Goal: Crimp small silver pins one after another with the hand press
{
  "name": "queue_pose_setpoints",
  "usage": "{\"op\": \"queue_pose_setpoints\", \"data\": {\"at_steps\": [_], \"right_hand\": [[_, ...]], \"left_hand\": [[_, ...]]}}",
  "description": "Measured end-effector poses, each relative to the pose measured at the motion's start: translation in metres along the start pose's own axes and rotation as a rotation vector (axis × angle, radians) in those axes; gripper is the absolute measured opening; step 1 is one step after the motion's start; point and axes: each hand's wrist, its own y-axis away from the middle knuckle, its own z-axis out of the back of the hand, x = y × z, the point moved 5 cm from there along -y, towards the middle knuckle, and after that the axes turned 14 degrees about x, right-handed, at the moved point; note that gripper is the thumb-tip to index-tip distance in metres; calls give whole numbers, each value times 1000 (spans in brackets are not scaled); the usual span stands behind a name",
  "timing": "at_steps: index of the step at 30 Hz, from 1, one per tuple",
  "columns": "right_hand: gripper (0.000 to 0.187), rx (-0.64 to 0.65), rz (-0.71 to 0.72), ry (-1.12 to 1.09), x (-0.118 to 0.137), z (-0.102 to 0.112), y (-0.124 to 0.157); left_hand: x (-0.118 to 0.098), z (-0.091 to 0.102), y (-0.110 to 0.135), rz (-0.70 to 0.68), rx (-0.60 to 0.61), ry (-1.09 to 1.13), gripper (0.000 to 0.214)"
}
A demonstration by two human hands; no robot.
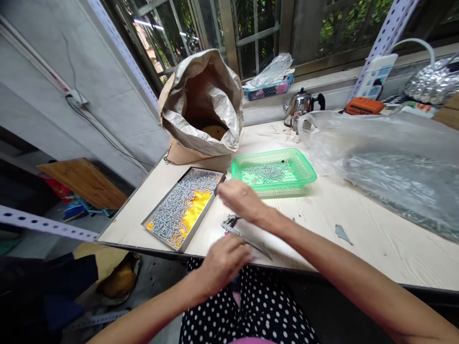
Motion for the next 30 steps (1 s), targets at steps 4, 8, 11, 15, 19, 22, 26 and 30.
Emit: {"op": "queue_pose_setpoints", "data": {"at_steps": [4,8,11,15,19,22,26,30], "right_hand": [[15,-238,-300,175,-55,67,18],[17,-183,-266,56,-52,53,42],[20,67,-169,-199,-24,-2,60],[8,307,-223,-328,5,-59,82],[4,374,-244,-337,11,-77,86],[5,367,-258,-279,7,-83,85],[7,361,-248,-244,6,-86,86],[10,394,-258,-243,9,-83,86]], "left_hand": [[101,51,4,623,-193,-12,20],[176,66,-5,1000,-86,24,25],[199,60,-17,1083,5,9,30],[210,52,-29,1097,41,-12,27],[217,51,-32,1046,115,-28,23],[217,53,-23,987,182,-42,18],[207,58,0,918,257,-87,14],[196,62,15,869,309,-101,20]]}}
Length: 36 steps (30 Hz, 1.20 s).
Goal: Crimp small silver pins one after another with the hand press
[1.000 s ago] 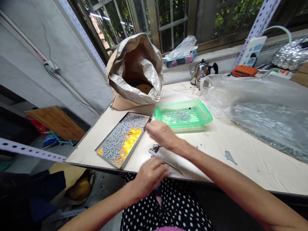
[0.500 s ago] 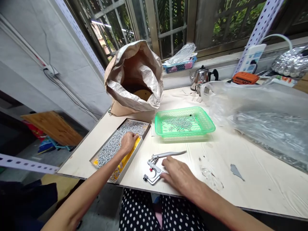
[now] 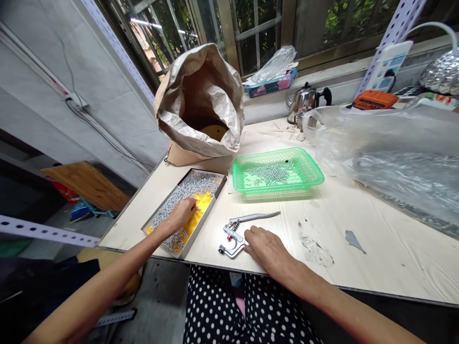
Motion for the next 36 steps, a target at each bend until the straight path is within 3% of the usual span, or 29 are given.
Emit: {"op": "queue_pose_setpoints", "data": {"at_steps": [9,13,15,18,21,24,28,36], "right_hand": [[11,-31,-55,56,5,-1,3],[12,-43,-55,73,4,-4,3],[12,-51,-34,80,5,-3,3],[13,-58,7,85,6,-1,2],[15,-30,39,85,5,2,2],[14,-6,48,83,5,5,2],[14,-3,44,90,5,6,2],[15,-3,51,116,6,8,6]], "left_hand": [[-2,9,10,-26,-44,37,23],[-13,16,26,-50,-88,133,22],[-25,9,37,-76,-6,393,19],[-51,-16,57,-109,235,890,10],[-73,-37,72,-88,367,1061,8],[-80,-48,72,-45,351,1033,8],[-78,-43,64,-53,185,853,8],[-88,-48,67,-41,295,887,5]]}}
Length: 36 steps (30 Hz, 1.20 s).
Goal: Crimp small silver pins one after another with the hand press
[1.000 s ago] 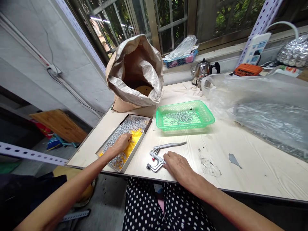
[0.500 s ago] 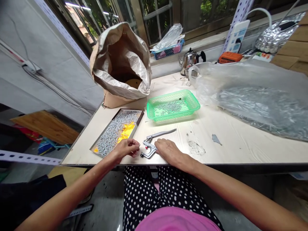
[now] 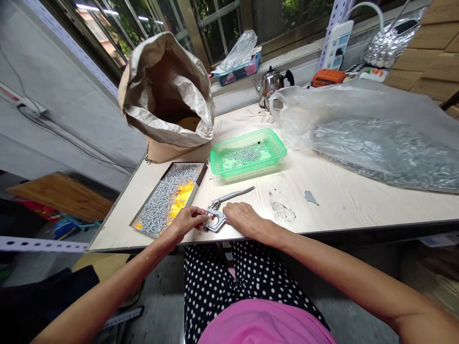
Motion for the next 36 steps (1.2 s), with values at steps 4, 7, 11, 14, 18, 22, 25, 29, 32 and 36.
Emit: {"op": "queue_pose_setpoints", "data": {"at_steps": [4,7,11,14,18,22,25,29,32,36], "right_hand": [[17,13,-6,30,-3,3,4],[18,16,7,40,-6,2,5],[18,18,19,44,-10,1,5],[19,23,9,39,-12,0,5],[19,20,8,31,-12,1,5],[22,22,8,14,-12,0,6],[22,31,-6,-4,-12,0,6],[20,46,5,-22,-12,1,7],[18,51,57,-32,-10,1,7],[17,56,71,-39,-10,1,7]], "left_hand": [[5,-4,0,62,23,22,11],[9,-8,0,152,62,53,15],[10,-12,1,257,91,113,19],[8,-15,1,307,102,117,19],[5,-17,2,350,102,131,18],[2,-19,2,380,95,136,18],[-1,-22,0,386,124,116,16],[-1,-20,-3,425,197,65,18],[3,-19,-3,472,281,45,22],[5,-18,-3,464,311,45,26]]}}
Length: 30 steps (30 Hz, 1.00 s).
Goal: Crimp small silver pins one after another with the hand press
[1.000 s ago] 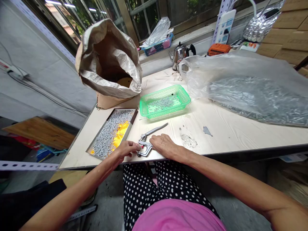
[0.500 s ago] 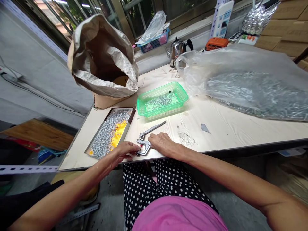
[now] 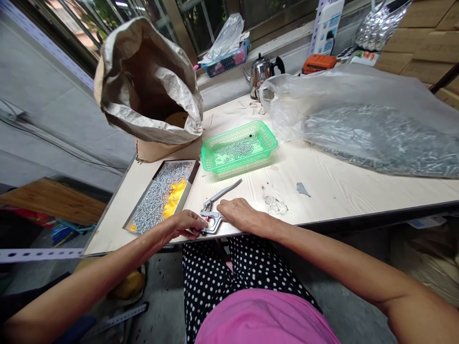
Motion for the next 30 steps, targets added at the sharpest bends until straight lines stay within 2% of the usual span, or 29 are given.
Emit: {"op": "queue_pose_setpoints", "data": {"at_steps": [4,5,8,10,14,20,23,25,27,28,30], "right_hand": [[23,-36,46,25,-4,3,2],[34,-76,52,43,-7,5,3],[84,-187,7,117,-21,13,2],[102,-167,-17,154,-30,13,-3],[94,-76,5,171,-36,11,-9],[75,-113,22,152,-24,14,2],[68,-116,19,109,-15,15,9],[64,-115,5,83,-9,15,11],[63,-115,-20,66,-5,15,12],[64,-118,-30,60,-4,14,12],[70,-130,-35,51,-4,11,11]], "left_hand": [[3,-1,1,1,-7,1,27],[4,-2,1,-2,-8,-2,26],[7,-2,3,-19,-20,-12,24],[8,-2,3,-31,-29,-16,22],[9,-2,2,-45,-45,-18,22],[12,-2,1,-71,-53,-21,25],[13,-2,7,-105,-107,-171,24],[5,-2,15,-214,-270,-430,26],[-11,-9,25,-417,-470,-727,25],[-20,-16,29,-529,-532,-855,26],[-34,-31,27,-706,-537,-1048,41]]}}
